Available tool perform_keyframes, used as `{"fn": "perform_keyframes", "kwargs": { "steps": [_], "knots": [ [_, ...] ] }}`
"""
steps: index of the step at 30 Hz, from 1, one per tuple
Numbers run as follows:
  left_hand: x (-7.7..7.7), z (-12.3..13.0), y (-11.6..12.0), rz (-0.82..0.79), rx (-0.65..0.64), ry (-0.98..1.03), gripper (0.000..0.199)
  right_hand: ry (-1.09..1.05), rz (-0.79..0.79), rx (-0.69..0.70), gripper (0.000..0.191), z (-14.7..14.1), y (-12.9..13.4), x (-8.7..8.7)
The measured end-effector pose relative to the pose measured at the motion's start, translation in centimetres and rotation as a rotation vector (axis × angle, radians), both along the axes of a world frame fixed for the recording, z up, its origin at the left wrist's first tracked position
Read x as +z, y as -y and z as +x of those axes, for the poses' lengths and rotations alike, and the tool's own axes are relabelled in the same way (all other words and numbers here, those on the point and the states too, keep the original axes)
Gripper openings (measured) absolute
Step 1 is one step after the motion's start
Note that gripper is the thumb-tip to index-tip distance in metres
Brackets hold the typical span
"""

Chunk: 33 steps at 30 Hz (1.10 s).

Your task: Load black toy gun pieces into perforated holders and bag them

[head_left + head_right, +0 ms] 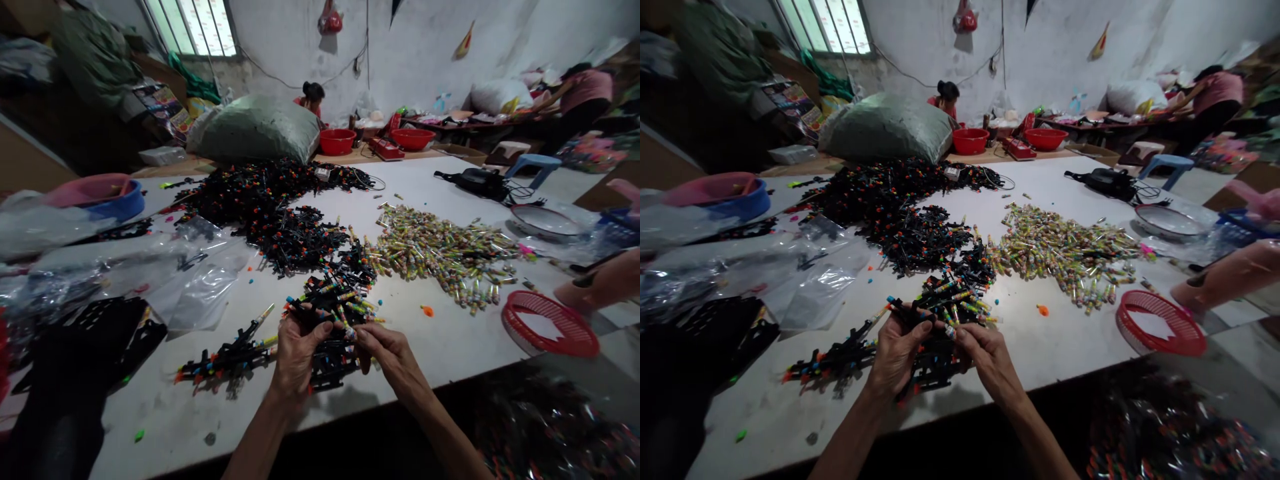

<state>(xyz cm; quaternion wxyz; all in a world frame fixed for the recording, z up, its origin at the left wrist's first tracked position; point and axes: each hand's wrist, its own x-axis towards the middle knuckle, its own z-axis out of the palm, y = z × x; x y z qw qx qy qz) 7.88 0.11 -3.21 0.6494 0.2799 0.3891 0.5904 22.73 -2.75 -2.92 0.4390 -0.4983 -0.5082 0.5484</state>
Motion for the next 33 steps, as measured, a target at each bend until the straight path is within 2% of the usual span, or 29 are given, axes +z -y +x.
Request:
{"fn": "perform_keyframes", "kwargs": {
  "steps": [5, 7, 10, 13, 15, 17, 19, 22, 25, 27, 29, 32, 33],
  "knots": [
    [-0.8, -0.2, 0.8, -0.042, 0.027, -0.032, 0.042, 0.170, 0.080, 0.047, 0.038, -0.1, 1.2, -0.2],
    [-1.1, -0.4, 1.0, -0.065, -0.032, -0.060, 0.041, 0.221, 0.073, 0.116, 0.039, 0.1, 1.5, -0.4],
    [-1.4, -0.5, 1.3, -0.082, -0.113, -0.078, 0.040, 0.144, -0.021, 0.231, 0.041, 0.1, 2.0, -1.0],
    [-1.6, -0.5, 1.7, -0.061, -0.107, -0.072, 0.040, 0.067, -0.060, 0.166, 0.042, -0.7, 2.9, -1.9],
    [-1.8, -0.6, 2.1, -0.049, -0.101, -0.073, 0.038, 0.087, -0.037, 0.065, 0.041, -1.6, 3.9, -2.6],
    [-2.1, -1.0, 2.8, -0.059, -0.119, -0.078, 0.036, 0.104, -0.030, 0.023, 0.040, -2.4, 5.1, -3.2],
    [-2.6, -1.6, 3.7, -0.074, -0.172, -0.073, 0.035, 0.053, -0.086, 0.085, 0.042, -3.0, 6.2, -3.6],
    [-3.1, -2.7, 4.8, -0.074, -0.257, -0.067, 0.031, -0.074, -0.220, 0.257, 0.045, -3.1, 7.0, -3.6],
    [-3.4, -3.5, 5.6, -0.053, -0.291, -0.078, 0.032, -0.091, -0.225, 0.371, 0.039, -2.9, 6.5, -2.9],
    [-3.4, -4.2, 5.6, -0.033, -0.322, -0.090, 0.042, -0.045, -0.201, 0.465, 0.033, -2.7, 5.6, -2.5],
    [-3.5, -5.4, 5.4, 0.049, -0.305, -0.267, 0.053, 0.092, -0.153, 0.481, 0.026, -2.5, 4.5, -2.6],
    [-3.7, -8.3, 4.9, 0.224, -0.079, -0.825, 0.055, 0.398, 0.041, 0.368, 0.020, -2.2, 2.8, -3.7],
    [-3.7, -9.5, 4.8, 0.258, -0.017, -0.949, 0.054, 0.475, 0.101, 0.341, 0.019, -2.2, 2.2, -4.3]
  ]
}}
